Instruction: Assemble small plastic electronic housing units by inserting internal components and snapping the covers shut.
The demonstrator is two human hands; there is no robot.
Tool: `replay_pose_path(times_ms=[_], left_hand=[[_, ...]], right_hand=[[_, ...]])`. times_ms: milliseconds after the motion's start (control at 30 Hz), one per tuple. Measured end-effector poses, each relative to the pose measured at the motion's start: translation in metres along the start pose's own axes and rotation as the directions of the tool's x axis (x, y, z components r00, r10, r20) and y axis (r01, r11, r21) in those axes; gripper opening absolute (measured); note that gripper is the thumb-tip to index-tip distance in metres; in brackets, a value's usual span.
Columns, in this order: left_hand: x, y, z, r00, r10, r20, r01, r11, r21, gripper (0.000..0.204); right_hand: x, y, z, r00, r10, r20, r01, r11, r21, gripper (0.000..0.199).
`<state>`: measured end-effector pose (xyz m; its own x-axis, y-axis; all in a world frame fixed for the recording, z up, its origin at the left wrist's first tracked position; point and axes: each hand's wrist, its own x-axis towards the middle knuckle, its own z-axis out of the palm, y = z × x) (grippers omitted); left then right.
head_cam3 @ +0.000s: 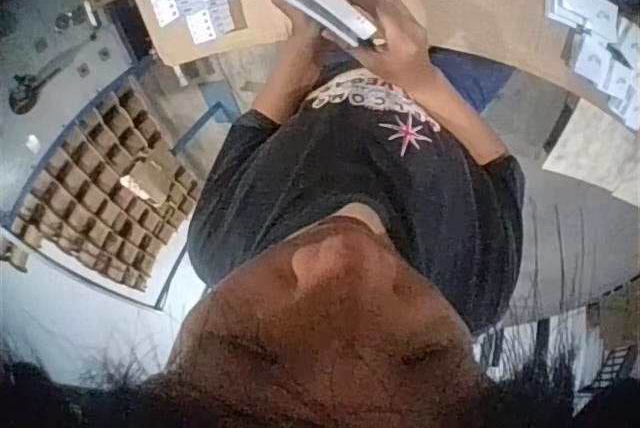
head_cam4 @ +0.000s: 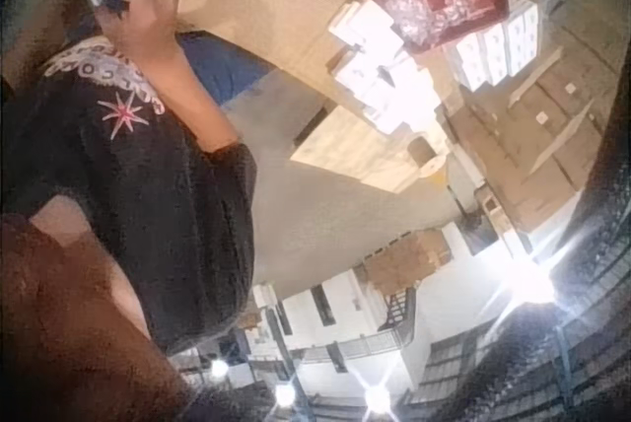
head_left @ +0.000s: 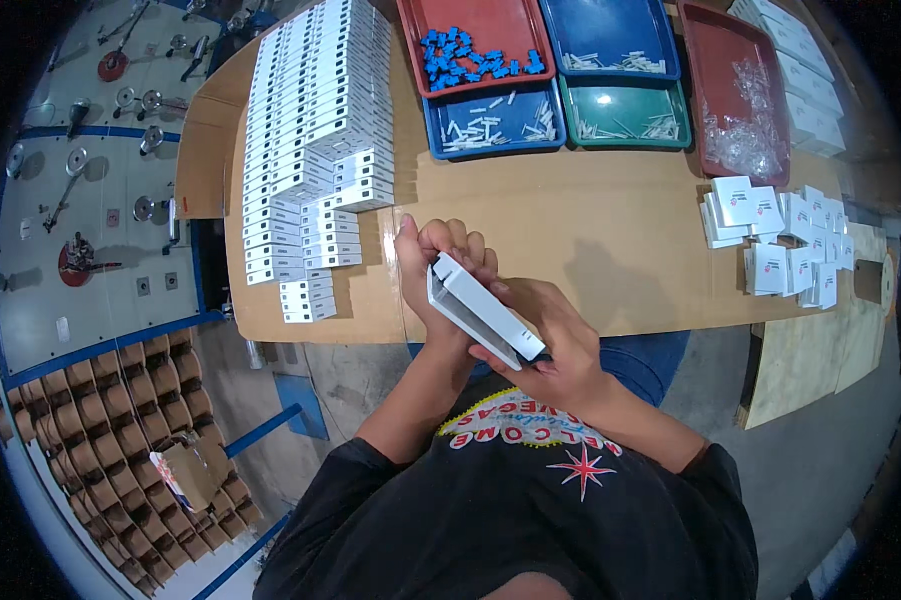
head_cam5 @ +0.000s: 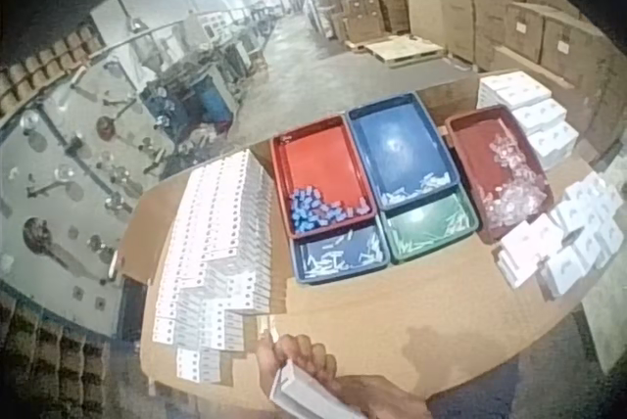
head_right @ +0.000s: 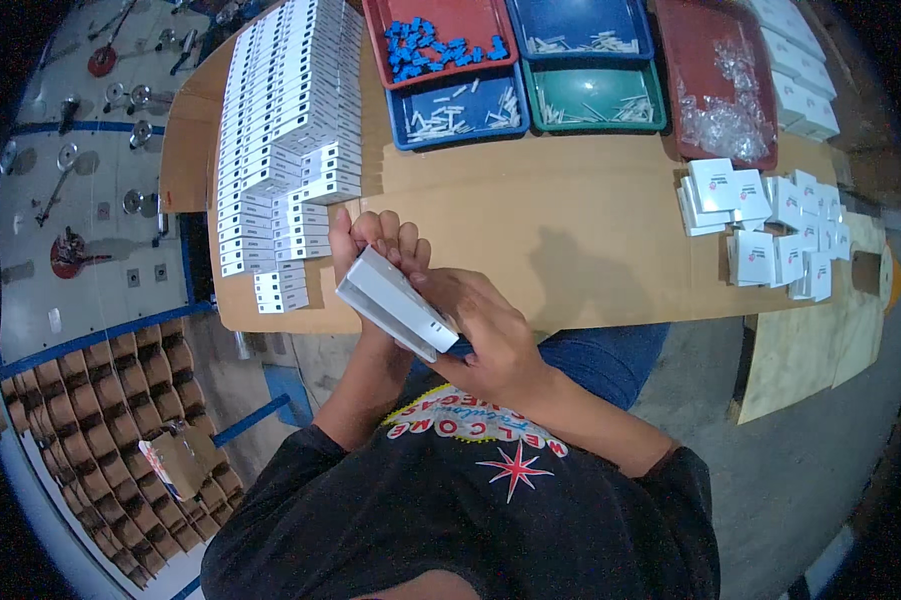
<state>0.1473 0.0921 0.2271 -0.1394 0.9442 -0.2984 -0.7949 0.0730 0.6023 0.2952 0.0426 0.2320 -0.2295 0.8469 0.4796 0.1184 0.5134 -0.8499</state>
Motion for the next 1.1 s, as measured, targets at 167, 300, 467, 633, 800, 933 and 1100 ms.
replay_pose_path(times_ms=[167, 300, 467, 633, 800, 933, 1100], left_hand=[[0.001, -0.009, 0.004, 0.999, -0.029, -0.018, 0.028, 0.998, -0.047, 0.057], [0.008, -0.019, -0.012, 0.996, -0.092, -0.010, 0.090, 0.987, -0.135, 0.054], [0.012, -0.026, -0.018, 0.994, -0.111, -0.007, 0.107, 0.973, -0.202, 0.052], [0.012, -0.030, -0.012, 0.986, -0.135, -0.094, 0.109, 0.963, -0.248, 0.051], [0.015, -0.027, -0.020, 0.990, -0.113, -0.081, 0.104, 0.989, -0.106, 0.050], [0.018, -0.033, -0.033, 0.993, -0.120, -0.009, 0.117, 0.979, -0.166, 0.046], [0.019, -0.034, -0.037, 0.985, -0.167, 0.034, 0.171, 0.970, -0.171, 0.047]], right_hand=[[-0.003, 0.010, 0.008, 0.999, 0.015, -0.032, -0.016, 0.999, -0.036, 0.064], [-0.007, 0.018, 0.014, 0.998, 0.037, -0.048, -0.041, 0.996, -0.076, 0.063], [-0.007, 0.018, 0.014, 0.997, 0.059, -0.054, -0.064, 0.993, -0.094, 0.060], [-0.010, 0.022, 0.015, 0.996, 0.064, -0.066, -0.071, 0.993, -0.096, 0.059], [-0.004, 0.015, 0.010, 0.996, 0.056, -0.069, -0.063, 0.992, -0.107, 0.061], [-0.002, 0.009, 0.008, 0.991, 0.071, -0.112, -0.074, 0.997, -0.029, 0.064], [-0.012, 0.022, 0.014, 0.999, -0.015, -0.036, 0.013, 0.999, -0.052, 0.066]])
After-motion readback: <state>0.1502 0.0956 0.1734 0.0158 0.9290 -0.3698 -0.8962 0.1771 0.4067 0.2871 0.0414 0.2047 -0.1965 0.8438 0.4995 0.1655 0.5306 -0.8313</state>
